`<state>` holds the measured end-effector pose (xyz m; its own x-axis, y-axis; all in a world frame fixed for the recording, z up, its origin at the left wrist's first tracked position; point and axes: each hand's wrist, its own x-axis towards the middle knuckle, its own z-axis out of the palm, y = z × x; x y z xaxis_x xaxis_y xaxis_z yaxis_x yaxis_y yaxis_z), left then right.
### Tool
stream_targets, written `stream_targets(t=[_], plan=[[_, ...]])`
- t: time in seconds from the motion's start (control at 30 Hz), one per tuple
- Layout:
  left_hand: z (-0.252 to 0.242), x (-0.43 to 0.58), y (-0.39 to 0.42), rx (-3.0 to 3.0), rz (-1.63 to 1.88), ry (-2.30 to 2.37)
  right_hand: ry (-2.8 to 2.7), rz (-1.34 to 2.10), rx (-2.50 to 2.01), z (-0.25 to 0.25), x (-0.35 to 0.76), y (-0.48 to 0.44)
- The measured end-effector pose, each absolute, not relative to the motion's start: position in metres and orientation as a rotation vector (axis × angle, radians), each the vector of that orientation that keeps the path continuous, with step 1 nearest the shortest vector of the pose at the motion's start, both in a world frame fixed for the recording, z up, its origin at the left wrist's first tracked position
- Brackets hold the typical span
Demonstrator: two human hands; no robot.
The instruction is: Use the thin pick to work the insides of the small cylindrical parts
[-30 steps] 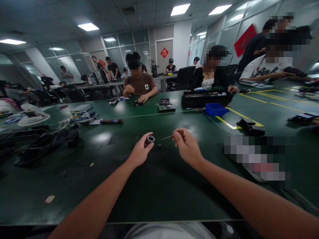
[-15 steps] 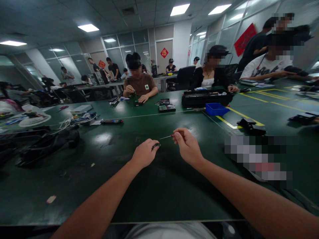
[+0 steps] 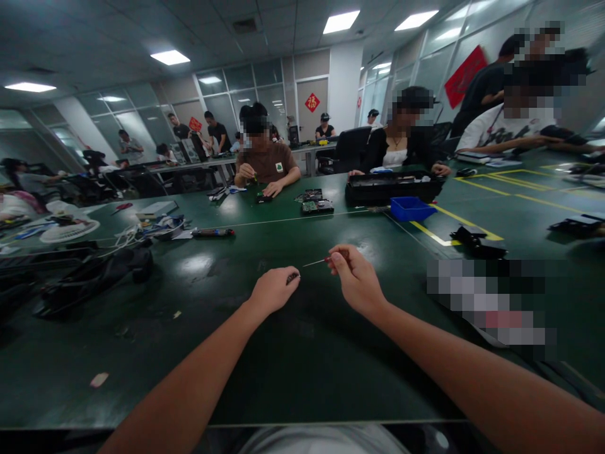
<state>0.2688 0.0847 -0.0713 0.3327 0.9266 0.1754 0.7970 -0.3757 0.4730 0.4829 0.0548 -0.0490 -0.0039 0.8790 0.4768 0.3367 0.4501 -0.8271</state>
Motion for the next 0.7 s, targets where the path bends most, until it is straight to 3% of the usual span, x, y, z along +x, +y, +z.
stream_targets(t=[0.47,0.7], plan=[[-0.016,0.177,0.075,0.887,1.352,1.183,-1.604,0.602,-1.087,-0.053,0.486,0.060],[-0.001,0.084,0.037,0.638,1.628,1.415,-1.595,0.618,-1.104,-0.055,0.487,0.063]])
